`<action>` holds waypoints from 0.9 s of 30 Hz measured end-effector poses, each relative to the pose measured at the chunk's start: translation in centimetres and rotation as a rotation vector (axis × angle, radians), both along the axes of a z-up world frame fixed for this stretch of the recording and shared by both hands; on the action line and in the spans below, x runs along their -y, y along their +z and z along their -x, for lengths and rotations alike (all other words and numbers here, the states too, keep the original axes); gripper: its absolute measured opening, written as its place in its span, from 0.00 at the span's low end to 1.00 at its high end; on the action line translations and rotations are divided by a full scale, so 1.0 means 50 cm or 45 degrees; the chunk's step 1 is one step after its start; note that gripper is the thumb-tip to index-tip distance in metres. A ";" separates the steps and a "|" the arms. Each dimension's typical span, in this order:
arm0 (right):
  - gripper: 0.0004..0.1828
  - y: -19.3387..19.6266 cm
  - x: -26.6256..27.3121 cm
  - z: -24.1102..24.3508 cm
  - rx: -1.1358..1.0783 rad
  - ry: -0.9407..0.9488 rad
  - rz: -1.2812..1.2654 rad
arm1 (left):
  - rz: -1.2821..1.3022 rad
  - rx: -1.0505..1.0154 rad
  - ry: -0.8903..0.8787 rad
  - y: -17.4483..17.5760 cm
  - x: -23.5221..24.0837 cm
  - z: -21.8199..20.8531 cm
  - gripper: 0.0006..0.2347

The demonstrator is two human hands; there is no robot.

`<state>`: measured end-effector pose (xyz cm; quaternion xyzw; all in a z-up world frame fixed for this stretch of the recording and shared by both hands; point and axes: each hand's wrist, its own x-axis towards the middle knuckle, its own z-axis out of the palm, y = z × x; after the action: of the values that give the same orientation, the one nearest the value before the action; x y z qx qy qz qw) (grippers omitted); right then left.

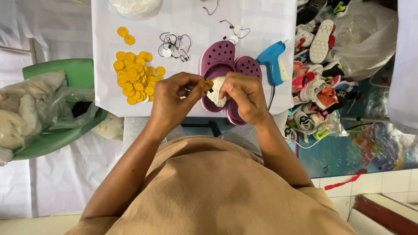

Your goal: The person threads a black elastic cord through a yellow circular charm and attaches it to a purple clog shoe. They repeat this process with several other charms, inserting them into the holes on the top of the shoe. The person also handles a blue glue gun and organizes the charms on the table.

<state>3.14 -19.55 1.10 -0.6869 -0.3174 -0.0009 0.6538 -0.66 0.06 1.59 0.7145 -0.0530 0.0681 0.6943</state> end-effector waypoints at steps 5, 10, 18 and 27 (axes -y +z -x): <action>0.18 0.040 -0.004 0.011 0.009 -0.023 0.229 | 0.022 0.042 0.023 -0.011 0.004 -0.004 0.06; 0.04 0.029 -0.004 0.014 -0.055 -0.167 0.203 | 0.044 0.033 0.015 -0.009 -0.001 0.001 0.06; 0.03 0.018 -0.019 0.011 -0.184 -0.193 0.160 | 0.030 0.035 -0.015 -0.007 0.000 0.004 0.07; 0.04 -0.017 -0.017 0.001 -0.308 -0.224 0.086 | 0.076 -0.054 -0.079 -0.027 -0.002 0.003 0.13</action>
<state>3.07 -18.71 0.26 -0.7288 -0.1747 0.0352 0.6611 -0.80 0.18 0.24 0.6929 -0.0583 0.0330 0.7179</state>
